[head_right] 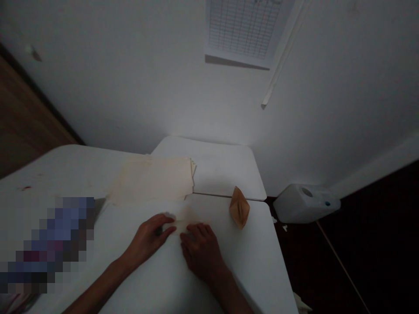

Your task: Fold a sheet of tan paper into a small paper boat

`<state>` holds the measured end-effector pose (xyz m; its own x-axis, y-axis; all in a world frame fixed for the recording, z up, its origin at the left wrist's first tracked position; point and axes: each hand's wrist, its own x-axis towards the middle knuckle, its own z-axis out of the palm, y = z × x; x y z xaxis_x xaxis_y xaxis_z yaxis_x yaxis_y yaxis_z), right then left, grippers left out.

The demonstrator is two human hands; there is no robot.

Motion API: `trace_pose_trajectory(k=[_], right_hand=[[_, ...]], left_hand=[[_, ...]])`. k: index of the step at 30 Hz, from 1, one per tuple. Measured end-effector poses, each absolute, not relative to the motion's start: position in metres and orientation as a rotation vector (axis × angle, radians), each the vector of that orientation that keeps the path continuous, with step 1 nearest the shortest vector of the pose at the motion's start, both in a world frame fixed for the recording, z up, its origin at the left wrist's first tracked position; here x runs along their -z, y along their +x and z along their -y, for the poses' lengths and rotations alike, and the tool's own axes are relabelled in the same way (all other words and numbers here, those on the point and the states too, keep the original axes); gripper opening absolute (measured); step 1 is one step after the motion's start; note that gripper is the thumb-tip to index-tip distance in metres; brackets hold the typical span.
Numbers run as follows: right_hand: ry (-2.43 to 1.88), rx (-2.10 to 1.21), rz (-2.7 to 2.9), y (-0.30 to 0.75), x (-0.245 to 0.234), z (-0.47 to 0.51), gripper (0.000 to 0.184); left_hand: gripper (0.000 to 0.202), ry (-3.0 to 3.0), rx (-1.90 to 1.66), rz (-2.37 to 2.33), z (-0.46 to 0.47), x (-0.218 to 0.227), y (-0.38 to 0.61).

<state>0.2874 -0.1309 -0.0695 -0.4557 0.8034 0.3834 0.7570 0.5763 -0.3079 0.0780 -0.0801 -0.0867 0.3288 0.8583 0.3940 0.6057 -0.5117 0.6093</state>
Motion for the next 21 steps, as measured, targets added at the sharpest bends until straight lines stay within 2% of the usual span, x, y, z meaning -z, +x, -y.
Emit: trace_pose_trajectory(k=[21], right_hand=[[-1.310, -0.153, 2.279, 0.289, 0.075, 0.134, 0.020]], left_hand=[[0.023, 2.387, -0.948, -1.339, 0.079, 0.088, 0.066]])
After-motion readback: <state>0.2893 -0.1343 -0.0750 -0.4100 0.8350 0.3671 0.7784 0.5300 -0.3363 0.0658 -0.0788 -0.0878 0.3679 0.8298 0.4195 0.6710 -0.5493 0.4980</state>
